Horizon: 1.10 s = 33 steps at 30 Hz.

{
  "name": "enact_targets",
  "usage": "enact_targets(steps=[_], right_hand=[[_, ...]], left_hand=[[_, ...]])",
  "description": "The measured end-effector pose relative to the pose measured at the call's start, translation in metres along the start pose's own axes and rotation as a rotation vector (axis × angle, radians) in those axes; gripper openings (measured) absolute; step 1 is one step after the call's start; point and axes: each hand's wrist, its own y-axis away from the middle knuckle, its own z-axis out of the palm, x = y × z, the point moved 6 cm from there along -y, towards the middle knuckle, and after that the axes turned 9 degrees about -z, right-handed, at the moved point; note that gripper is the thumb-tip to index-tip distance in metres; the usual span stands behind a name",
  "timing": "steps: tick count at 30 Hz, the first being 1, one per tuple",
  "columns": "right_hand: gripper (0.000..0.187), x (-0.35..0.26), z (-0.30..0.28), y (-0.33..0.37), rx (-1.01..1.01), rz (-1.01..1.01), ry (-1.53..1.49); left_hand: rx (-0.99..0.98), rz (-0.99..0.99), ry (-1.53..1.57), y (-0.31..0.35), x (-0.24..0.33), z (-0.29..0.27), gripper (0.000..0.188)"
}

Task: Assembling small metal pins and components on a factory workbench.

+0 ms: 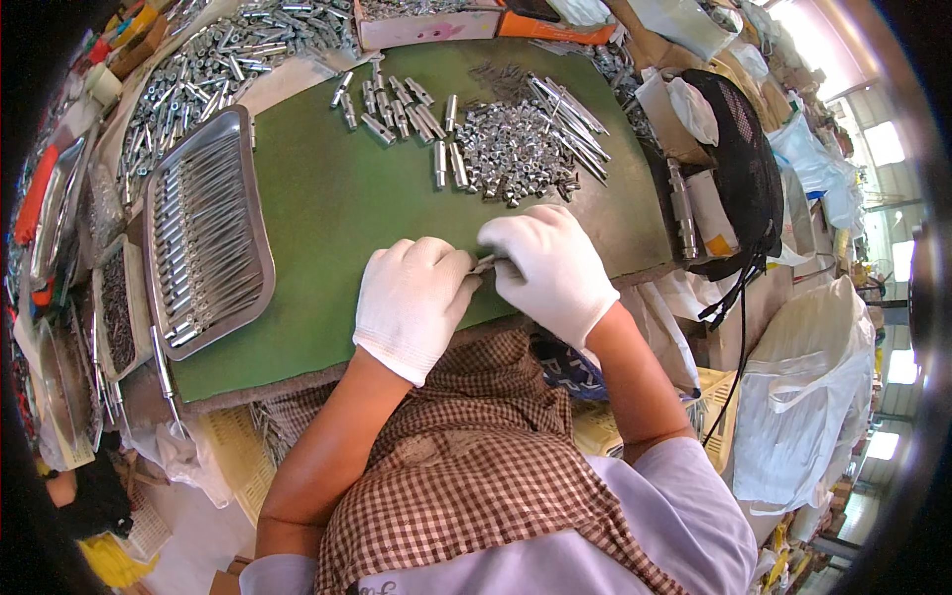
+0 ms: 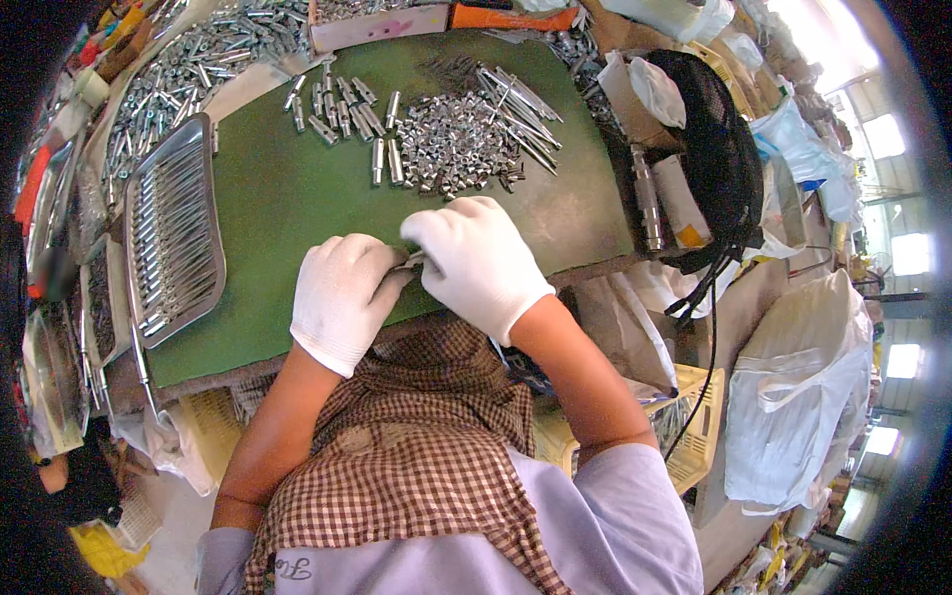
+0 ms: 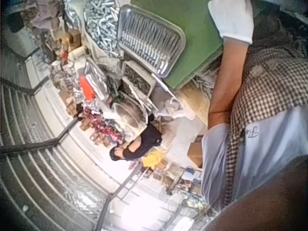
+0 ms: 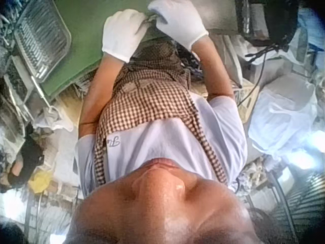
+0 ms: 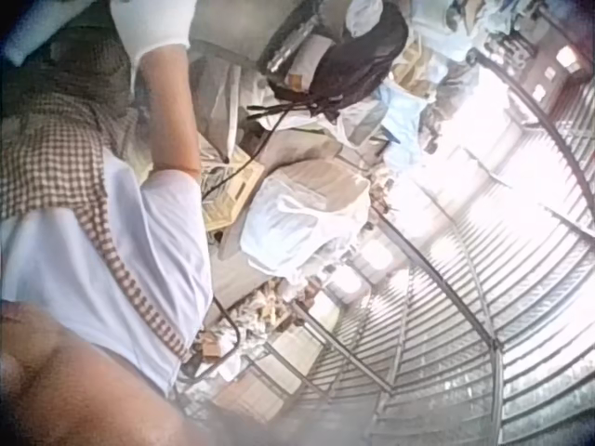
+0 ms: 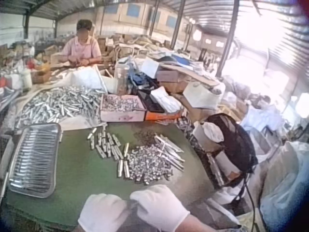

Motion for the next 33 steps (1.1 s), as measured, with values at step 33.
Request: enact_targets(steps=[33], right_hand=[[0.065,-0.026,-0.011,0.087,0.234,0.373,0.084]], left_hand=[[0.041,0.005,-0.049,0.002,0.001,0.000,0.011]])
